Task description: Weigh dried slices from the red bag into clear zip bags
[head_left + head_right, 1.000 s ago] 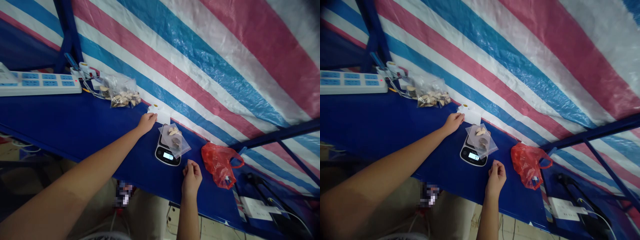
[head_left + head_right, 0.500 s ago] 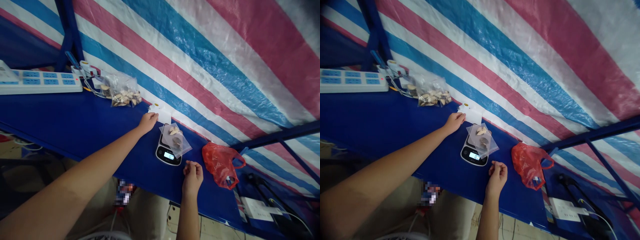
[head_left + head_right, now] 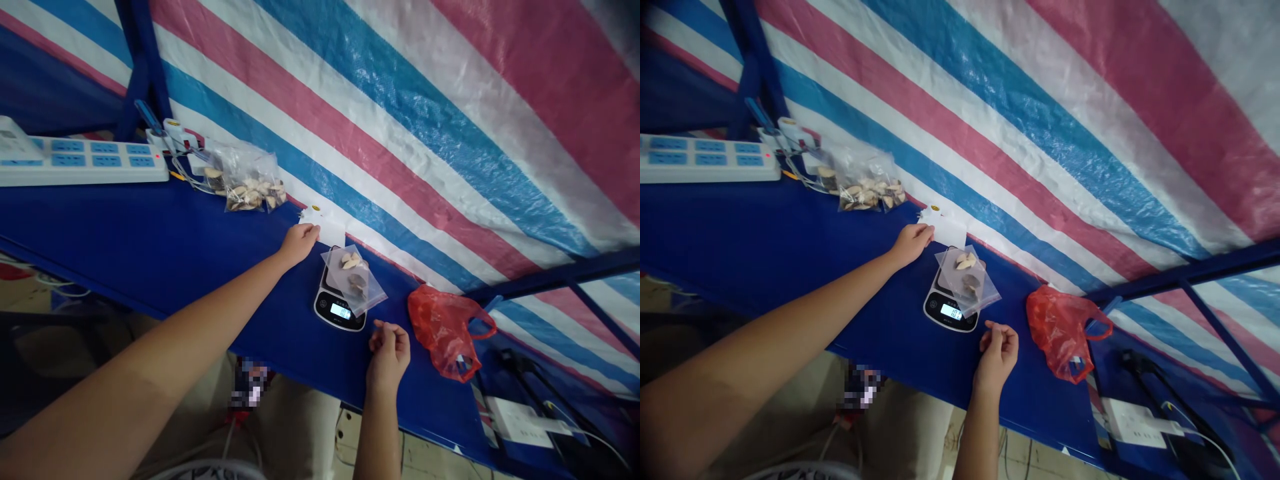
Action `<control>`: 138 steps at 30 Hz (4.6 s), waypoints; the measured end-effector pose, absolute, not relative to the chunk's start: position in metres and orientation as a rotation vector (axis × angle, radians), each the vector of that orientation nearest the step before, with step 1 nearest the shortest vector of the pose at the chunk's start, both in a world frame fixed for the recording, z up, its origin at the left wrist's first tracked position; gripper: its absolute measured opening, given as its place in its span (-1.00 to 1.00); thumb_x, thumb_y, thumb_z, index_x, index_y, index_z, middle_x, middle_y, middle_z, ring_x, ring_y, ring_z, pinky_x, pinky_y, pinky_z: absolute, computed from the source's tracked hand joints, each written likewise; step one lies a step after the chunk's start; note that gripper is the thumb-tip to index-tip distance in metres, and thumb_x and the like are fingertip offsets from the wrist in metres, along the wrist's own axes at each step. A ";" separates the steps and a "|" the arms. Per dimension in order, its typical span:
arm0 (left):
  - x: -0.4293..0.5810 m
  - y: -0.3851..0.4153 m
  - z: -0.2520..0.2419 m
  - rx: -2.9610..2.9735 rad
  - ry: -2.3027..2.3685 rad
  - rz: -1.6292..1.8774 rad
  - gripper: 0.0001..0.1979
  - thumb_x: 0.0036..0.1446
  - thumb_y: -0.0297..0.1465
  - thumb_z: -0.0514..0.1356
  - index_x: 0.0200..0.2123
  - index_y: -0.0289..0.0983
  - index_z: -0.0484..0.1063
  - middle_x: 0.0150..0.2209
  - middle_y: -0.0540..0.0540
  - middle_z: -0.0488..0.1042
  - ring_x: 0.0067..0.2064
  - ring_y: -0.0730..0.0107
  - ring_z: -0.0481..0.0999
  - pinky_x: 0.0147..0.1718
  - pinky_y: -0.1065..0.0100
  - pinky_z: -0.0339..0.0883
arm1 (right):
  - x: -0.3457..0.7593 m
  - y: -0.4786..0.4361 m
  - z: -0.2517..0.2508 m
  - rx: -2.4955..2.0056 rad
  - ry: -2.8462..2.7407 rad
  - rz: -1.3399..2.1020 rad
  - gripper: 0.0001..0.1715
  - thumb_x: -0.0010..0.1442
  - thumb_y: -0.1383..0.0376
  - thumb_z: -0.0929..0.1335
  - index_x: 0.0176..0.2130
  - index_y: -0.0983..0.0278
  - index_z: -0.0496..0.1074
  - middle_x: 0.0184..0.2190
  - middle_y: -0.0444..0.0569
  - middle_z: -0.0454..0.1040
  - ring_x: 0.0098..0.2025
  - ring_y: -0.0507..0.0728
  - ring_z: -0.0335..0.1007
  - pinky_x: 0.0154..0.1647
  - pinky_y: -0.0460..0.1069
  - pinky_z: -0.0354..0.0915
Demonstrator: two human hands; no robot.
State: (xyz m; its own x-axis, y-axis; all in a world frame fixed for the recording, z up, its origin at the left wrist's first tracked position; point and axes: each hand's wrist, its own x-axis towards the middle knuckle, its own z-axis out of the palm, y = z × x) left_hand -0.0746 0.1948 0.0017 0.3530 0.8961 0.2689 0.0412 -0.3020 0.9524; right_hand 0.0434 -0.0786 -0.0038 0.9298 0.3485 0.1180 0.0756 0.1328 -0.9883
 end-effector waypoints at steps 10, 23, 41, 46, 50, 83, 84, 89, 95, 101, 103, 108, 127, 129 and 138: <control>-0.075 0.196 0.001 1.647 0.847 1.099 -0.62 0.23 -0.20 0.04 -0.57 -0.24 0.37 -0.63 0.03 0.32 -0.50 0.40 0.34 -0.38 0.31 0.15 | 0.041 -0.077 0.000 -1.415 -0.348 0.196 -0.57 0.00 0.10 0.51 -0.30 0.25 0.30 -0.38 -0.07 0.58 -0.59 -0.06 0.20 -0.67 -0.16 0.08; -0.076 0.194 0.003 1.646 0.860 1.101 -0.62 0.23 -0.22 0.05 -0.58 -0.24 0.36 -0.63 0.03 0.32 -0.48 0.39 0.35 -0.37 0.31 0.16 | 0.045 -0.056 0.022 -1.799 -0.858 0.075 -0.53 0.25 0.01 0.36 -0.02 0.29 0.49 -0.14 0.08 0.61 -0.21 0.15 0.51 -0.22 0.01 0.40; -0.075 0.194 0.004 1.614 0.881 1.093 -0.64 0.22 -0.23 0.07 -0.58 -0.23 0.37 -0.64 0.03 0.31 -0.49 0.39 0.31 -0.41 0.31 0.11 | 0.061 -0.031 0.231 -2.045 -2.032 -0.013 -0.79 0.22 0.34 0.33 -0.26 0.22 0.59 -0.44 -0.11 0.56 -0.51 0.03 0.37 -0.46 -0.07 0.20; -0.075 0.195 0.003 1.621 0.882 1.084 -0.64 0.22 -0.23 0.07 -0.58 -0.24 0.37 -0.63 0.03 0.33 -0.48 0.39 0.32 -0.42 0.31 0.12 | 0.067 -0.024 0.221 -2.004 -1.796 -0.009 -0.80 0.24 0.25 0.36 -0.22 0.25 0.59 -0.35 -0.05 0.58 -0.41 0.06 0.46 -0.39 -0.06 0.31; -0.076 0.195 0.004 1.616 0.873 1.089 -0.64 0.22 -0.22 0.07 -0.57 -0.24 0.37 -0.62 0.02 0.34 -0.47 0.38 0.33 -0.41 0.32 0.13 | 0.092 -0.022 0.172 -1.861 -1.333 0.180 -0.67 0.16 0.09 0.43 -0.22 0.30 0.54 -0.33 -0.01 0.57 -0.38 0.09 0.50 -0.33 0.00 0.41; -0.074 0.192 0.012 1.658 1.001 1.362 -0.45 0.07 -0.09 0.20 -0.62 -0.18 -0.12 -0.62 0.07 -0.08 -0.51 0.48 0.01 -0.47 0.30 0.02 | 0.077 -0.129 -0.016 -1.852 -0.443 -0.149 -0.18 0.04 -0.13 0.50 -0.55 0.14 -0.15 -0.68 -0.30 -0.10 -0.63 -0.04 -0.12 -0.65 -0.06 -0.01; -0.073 0.191 0.011 1.690 0.969 1.317 -0.47 0.08 -0.14 0.18 -0.64 -0.18 -0.13 -0.63 0.07 -0.09 -0.51 0.48 0.00 -0.47 0.30 0.02 | 0.078 -0.130 -0.018 -1.873 -0.435 -0.161 -0.20 0.07 -0.13 0.48 -0.56 0.13 -0.14 -0.69 -0.29 -0.10 -0.65 -0.03 -0.12 -0.66 -0.05 0.00; -0.068 0.185 0.005 1.781 0.892 1.184 -0.50 0.02 -0.31 0.18 -0.72 -0.18 -0.12 -0.68 0.07 -0.08 -0.55 0.48 -0.01 -0.48 0.29 0.01 | 0.083 -0.131 -0.022 -1.923 -0.420 -0.124 -0.26 0.10 -0.09 0.45 -0.60 0.12 -0.11 -0.72 -0.27 -0.09 -0.65 -0.02 -0.13 -0.67 -0.04 -0.04; -0.069 0.187 0.002 1.725 0.935 1.179 -0.53 0.05 -0.33 0.16 -0.72 -0.18 -0.08 -0.67 0.07 -0.10 -0.54 0.47 0.01 -0.46 0.30 0.02 | 0.075 -0.127 -0.010 -1.992 -0.500 -0.089 -0.29 0.10 -0.03 0.44 -0.62 0.14 -0.10 -0.66 -0.27 -0.14 -0.58 -0.03 -0.20 -0.59 -0.04 -0.12; -0.068 0.188 -0.001 1.656 0.898 1.174 -0.53 0.06 -0.33 0.17 -0.69 -0.19 -0.10 -0.64 0.07 -0.09 -0.53 0.48 0.00 -0.46 0.30 -0.04 | 0.077 -0.127 -0.011 -2.020 -0.538 -0.088 -0.30 0.10 -0.01 0.43 -0.61 0.15 -0.12 -0.64 -0.27 -0.16 -0.56 -0.03 -0.21 -0.57 -0.05 -0.11; -0.067 0.188 -0.002 1.628 0.878 1.171 -0.52 0.07 -0.31 0.18 -0.68 -0.19 -0.11 -0.63 0.08 -0.11 -0.53 0.50 -0.03 -0.47 0.31 -0.08 | 0.078 -0.127 -0.012 -2.008 -0.547 -0.082 -0.29 0.10 -0.01 0.43 -0.60 0.15 -0.13 -0.64 -0.28 -0.16 -0.56 -0.03 -0.21 -0.57 -0.05 -0.12; -0.066 0.188 -0.002 1.587 0.845 1.157 -0.50 0.05 -0.30 0.21 -0.68 -0.19 -0.10 -0.64 0.11 -0.13 -0.54 0.52 -0.06 -0.48 0.31 -0.11 | 0.077 -0.126 -0.012 -1.997 -0.544 -0.074 -0.30 0.09 0.00 0.43 -0.60 0.14 -0.13 -0.64 -0.29 -0.16 -0.57 -0.05 -0.22 -0.58 -0.07 -0.11; -0.068 0.186 0.002 1.599 0.831 1.120 -0.48 0.04 -0.34 0.23 -0.70 -0.20 -0.10 -0.67 0.13 -0.14 -0.56 0.55 -0.07 -0.48 0.31 -0.18 | 0.074 -0.126 -0.010 -1.994 -0.541 -0.057 -0.30 0.09 -0.02 0.44 -0.60 0.14 -0.11 -0.63 -0.28 -0.16 -0.57 -0.05 -0.22 -0.60 -0.07 -0.13; -0.068 0.186 0.002 1.601 0.831 1.119 -0.48 0.04 -0.34 0.23 -0.70 -0.20 -0.10 -0.67 0.13 -0.15 -0.57 0.55 -0.07 -0.49 0.31 -0.18 | 0.075 -0.126 -0.011 -1.990 -0.534 -0.052 -0.30 0.09 -0.02 0.44 -0.59 0.15 -0.11 -0.62 -0.28 -0.16 -0.56 -0.05 -0.22 -0.59 -0.07 -0.13; -0.069 0.184 0.003 1.619 0.830 1.116 -0.49 0.05 -0.34 0.23 -0.70 -0.20 -0.09 -0.66 0.13 -0.13 -0.56 0.54 -0.06 -0.48 0.31 -0.16 | 0.075 -0.127 -0.011 -2.005 -0.573 -0.068 -0.31 0.13 0.00 0.42 -0.58 0.14 -0.13 -0.62 -0.28 -0.17 -0.56 -0.05 -0.22 -0.58 -0.06 -0.13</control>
State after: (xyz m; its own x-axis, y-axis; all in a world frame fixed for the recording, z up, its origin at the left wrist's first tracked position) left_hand -0.0685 0.1838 0.0034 0.3487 0.8946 0.2794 0.0108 -0.3019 0.9533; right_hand 0.0754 -0.1267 -0.0110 0.8856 0.3659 0.2861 0.4228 -0.3802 -0.8226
